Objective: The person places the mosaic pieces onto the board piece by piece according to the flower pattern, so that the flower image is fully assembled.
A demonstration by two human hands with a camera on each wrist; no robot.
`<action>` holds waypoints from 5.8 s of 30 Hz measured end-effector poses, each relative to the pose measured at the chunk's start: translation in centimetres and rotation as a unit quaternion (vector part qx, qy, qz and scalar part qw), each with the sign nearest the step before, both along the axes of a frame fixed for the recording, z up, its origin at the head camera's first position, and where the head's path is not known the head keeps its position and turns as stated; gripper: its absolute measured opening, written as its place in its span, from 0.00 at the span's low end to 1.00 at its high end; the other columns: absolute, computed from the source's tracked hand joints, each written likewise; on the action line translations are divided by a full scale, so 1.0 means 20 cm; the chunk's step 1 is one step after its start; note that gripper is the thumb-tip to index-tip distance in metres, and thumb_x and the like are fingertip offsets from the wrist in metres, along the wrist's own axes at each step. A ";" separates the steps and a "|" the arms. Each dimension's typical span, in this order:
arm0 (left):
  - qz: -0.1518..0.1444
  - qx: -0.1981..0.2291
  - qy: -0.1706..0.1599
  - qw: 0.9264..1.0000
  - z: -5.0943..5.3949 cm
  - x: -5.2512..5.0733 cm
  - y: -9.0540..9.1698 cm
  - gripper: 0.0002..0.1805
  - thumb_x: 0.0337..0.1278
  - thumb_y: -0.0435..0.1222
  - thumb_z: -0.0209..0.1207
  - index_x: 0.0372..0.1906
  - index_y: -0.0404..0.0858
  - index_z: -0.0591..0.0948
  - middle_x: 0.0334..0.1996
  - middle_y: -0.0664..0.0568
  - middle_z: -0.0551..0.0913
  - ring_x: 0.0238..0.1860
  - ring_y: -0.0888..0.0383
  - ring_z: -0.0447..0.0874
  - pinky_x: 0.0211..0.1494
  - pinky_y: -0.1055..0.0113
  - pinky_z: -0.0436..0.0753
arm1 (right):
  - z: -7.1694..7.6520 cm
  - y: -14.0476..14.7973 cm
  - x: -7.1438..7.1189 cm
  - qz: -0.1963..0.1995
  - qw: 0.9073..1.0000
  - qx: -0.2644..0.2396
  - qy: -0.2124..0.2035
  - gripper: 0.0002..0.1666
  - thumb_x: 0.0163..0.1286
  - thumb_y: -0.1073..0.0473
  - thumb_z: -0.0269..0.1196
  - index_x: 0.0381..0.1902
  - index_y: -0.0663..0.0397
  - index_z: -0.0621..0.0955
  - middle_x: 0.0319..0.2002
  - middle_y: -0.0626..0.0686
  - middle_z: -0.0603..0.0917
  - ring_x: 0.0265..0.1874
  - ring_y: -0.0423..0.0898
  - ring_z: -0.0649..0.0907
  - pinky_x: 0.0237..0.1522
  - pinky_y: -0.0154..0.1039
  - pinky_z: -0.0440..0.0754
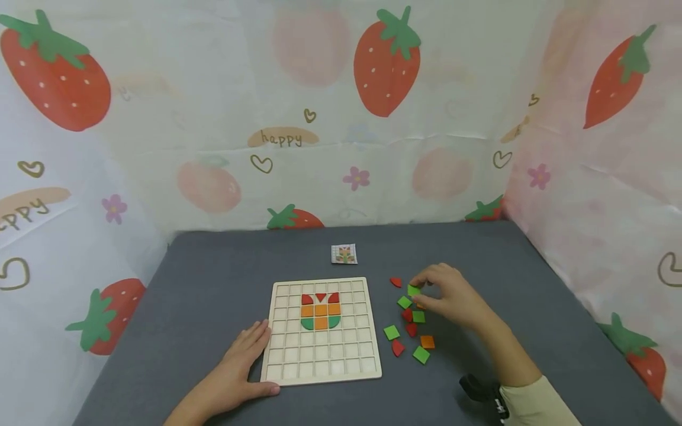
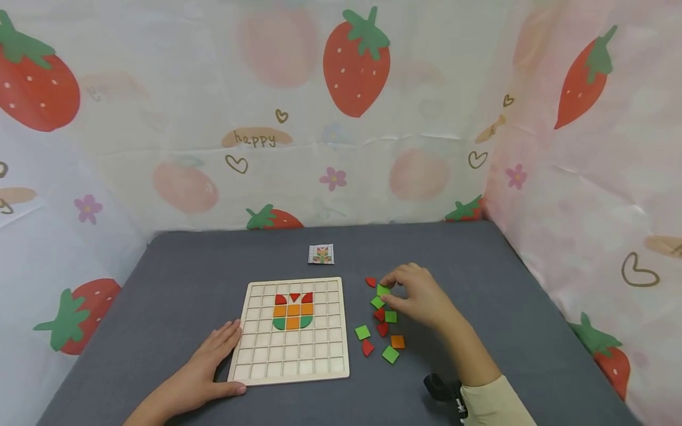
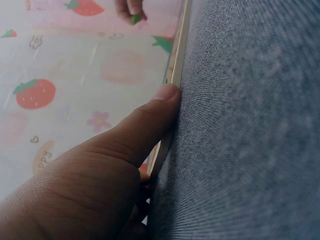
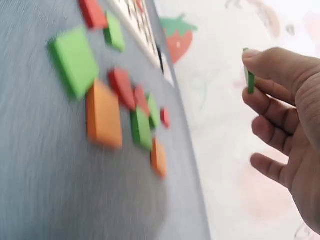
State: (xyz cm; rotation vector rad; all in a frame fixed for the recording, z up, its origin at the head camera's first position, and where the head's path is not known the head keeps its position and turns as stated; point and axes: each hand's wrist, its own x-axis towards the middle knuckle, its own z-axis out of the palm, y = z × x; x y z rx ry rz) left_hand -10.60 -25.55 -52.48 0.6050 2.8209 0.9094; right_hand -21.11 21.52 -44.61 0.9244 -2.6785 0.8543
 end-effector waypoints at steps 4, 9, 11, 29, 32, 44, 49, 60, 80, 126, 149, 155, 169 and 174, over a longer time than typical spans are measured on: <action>-0.001 -0.002 -0.003 1.000 0.00 0.00 -0.01 0.66 0.45 0.69 0.68 0.79 0.30 0.59 0.82 0.40 0.52 0.82 0.36 0.46 0.70 0.88 0.24 | 0.05 -0.14 0.00 0.012 1.000 0.003 0.007 0.13 0.65 0.55 0.74 0.47 0.45 0.87 0.44 0.42 0.85 0.46 0.46 0.78 0.54 0.53 0.72; 0.000 0.001 -0.004 1.000 0.01 0.01 -0.01 0.65 0.46 0.68 0.69 0.79 0.30 0.59 0.82 0.38 0.52 0.81 0.35 0.46 0.69 0.88 0.24 | 0.09 -0.32 0.00 0.038 0.999 0.012 0.018 0.13 0.65 0.55 0.74 0.47 0.46 0.88 0.44 0.44 0.86 0.46 0.46 0.78 0.53 0.53 0.73; 0.001 0.001 -0.006 1.000 0.01 0.01 -0.01 0.65 0.46 0.68 0.69 0.79 0.30 0.59 0.82 0.38 0.52 0.81 0.35 0.46 0.69 0.88 0.24 | 0.09 -0.39 0.00 0.044 0.999 0.020 0.021 0.12 0.66 0.54 0.74 0.47 0.45 0.88 0.44 0.43 0.86 0.46 0.47 0.78 0.54 0.53 0.73; 0.002 -0.001 -0.017 1.000 0.00 -0.01 -0.01 0.66 0.45 0.69 0.68 0.80 0.31 0.57 0.82 0.40 0.51 0.82 0.37 0.44 0.69 0.88 0.23 | -0.01 -0.78 0.04 0.091 0.994 0.052 -0.002 0.11 0.68 0.49 0.71 0.48 0.38 0.88 0.46 0.39 0.85 0.54 0.44 0.77 0.64 0.53 0.72; 0.003 -0.003 -0.013 1.000 0.00 -0.01 -0.01 0.66 0.45 0.69 0.68 0.80 0.32 0.58 0.82 0.40 0.51 0.82 0.37 0.45 0.69 0.88 0.23 | -0.04 -0.81 0.05 0.090 0.995 0.054 -0.001 0.10 0.68 0.50 0.71 0.47 0.38 0.88 0.47 0.39 0.86 0.53 0.44 0.78 0.64 0.53 0.73; 0.002 0.002 0.016 1.000 -0.01 0.00 -0.01 0.65 0.46 0.68 0.69 0.79 0.31 0.59 0.82 0.41 0.53 0.81 0.37 0.47 0.72 0.86 0.25 | -0.15 -0.85 0.07 0.093 0.993 0.071 -0.012 0.11 0.65 0.48 0.74 0.44 0.38 0.90 0.43 0.37 0.86 0.47 0.39 0.78 0.62 0.47 0.73; 0.002 0.004 0.008 1.000 0.01 0.00 0.00 0.65 0.46 0.68 0.69 0.80 0.31 0.59 0.82 0.41 0.53 0.81 0.36 0.46 0.71 0.87 0.25 | -0.19 -0.87 0.07 0.095 0.991 0.095 -0.013 0.12 0.63 0.47 0.74 0.45 0.37 0.90 0.40 0.36 0.84 0.44 0.37 0.76 0.57 0.45 0.74; 0.003 0.002 0.003 1.000 0.00 0.00 -0.01 0.65 0.46 0.68 0.68 0.80 0.32 0.58 0.82 0.41 0.52 0.82 0.37 0.45 0.71 0.86 0.24 | -0.25 -0.88 0.07 0.093 0.989 0.118 -0.006 0.12 0.62 0.46 0.75 0.44 0.35 0.90 0.40 0.34 0.84 0.41 0.36 0.75 0.55 0.47 0.74; 0.002 0.003 0.008 1.000 0.02 0.00 0.00 0.64 0.47 0.68 0.68 0.80 0.32 0.59 0.82 0.40 0.53 0.82 0.38 0.46 0.71 0.87 0.25 | -0.26 -0.89 0.08 0.080 0.986 0.143 0.024 0.15 0.60 0.41 0.76 0.45 0.32 0.91 0.37 0.35 0.81 0.39 0.36 0.73 0.51 0.43 0.71; -0.003 -0.005 -0.015 1.000 0.00 0.00 0.00 0.67 0.45 0.70 0.67 0.80 0.32 0.57 0.82 0.41 0.50 0.82 0.38 0.44 0.70 0.87 0.24 | 0.03 -0.49 -0.07 0.029 0.996 0.072 0.052 0.15 0.65 0.52 0.74 0.50 0.41 0.89 0.47 0.44 0.86 0.52 0.48 0.79 0.62 0.56 0.74; 0.000 0.016 -0.019 1.000 0.03 0.01 0.00 0.65 0.47 0.67 0.69 0.81 0.33 0.57 0.82 0.40 0.50 0.82 0.36 0.43 0.71 0.84 0.25 | -0.05 0.01 -0.10 0.021 0.993 0.117 0.006 0.15 0.65 0.58 0.74 0.50 0.49 0.89 0.47 0.48 0.85 0.50 0.52 0.80 0.55 0.60 0.76; 0.002 0.006 -0.008 1.000 0.02 0.00 0.00 0.66 0.45 0.68 0.69 0.80 0.33 0.57 0.82 0.41 0.51 0.82 0.37 0.44 0.71 0.87 0.24 | -0.13 0.08 -0.07 0.028 0.993 0.115 0.007 0.16 0.63 0.57 0.75 0.50 0.46 0.89 0.45 0.44 0.84 0.47 0.47 0.78 0.50 0.54 0.76; 0.003 -0.003 -0.005 1.000 0.02 0.00 0.00 0.66 0.45 0.68 0.69 0.80 0.33 0.57 0.82 0.42 0.51 0.82 0.38 0.45 0.71 0.86 0.24 | -0.23 0.15 -0.03 0.010 0.996 0.092 -0.003 0.18 0.63 0.57 0.75 0.52 0.45 0.88 0.47 0.43 0.84 0.49 0.47 0.79 0.52 0.55 0.77; 0.000 0.002 -0.009 1.000 0.02 0.01 0.00 0.66 0.45 0.68 0.69 0.80 0.32 0.57 0.82 0.41 0.51 0.82 0.37 0.44 0.71 0.86 0.24 | -0.24 0.16 -0.02 0.002 0.997 0.084 0.002 0.19 0.62 0.57 0.76 0.52 0.46 0.88 0.46 0.43 0.85 0.49 0.47 0.80 0.51 0.55 0.78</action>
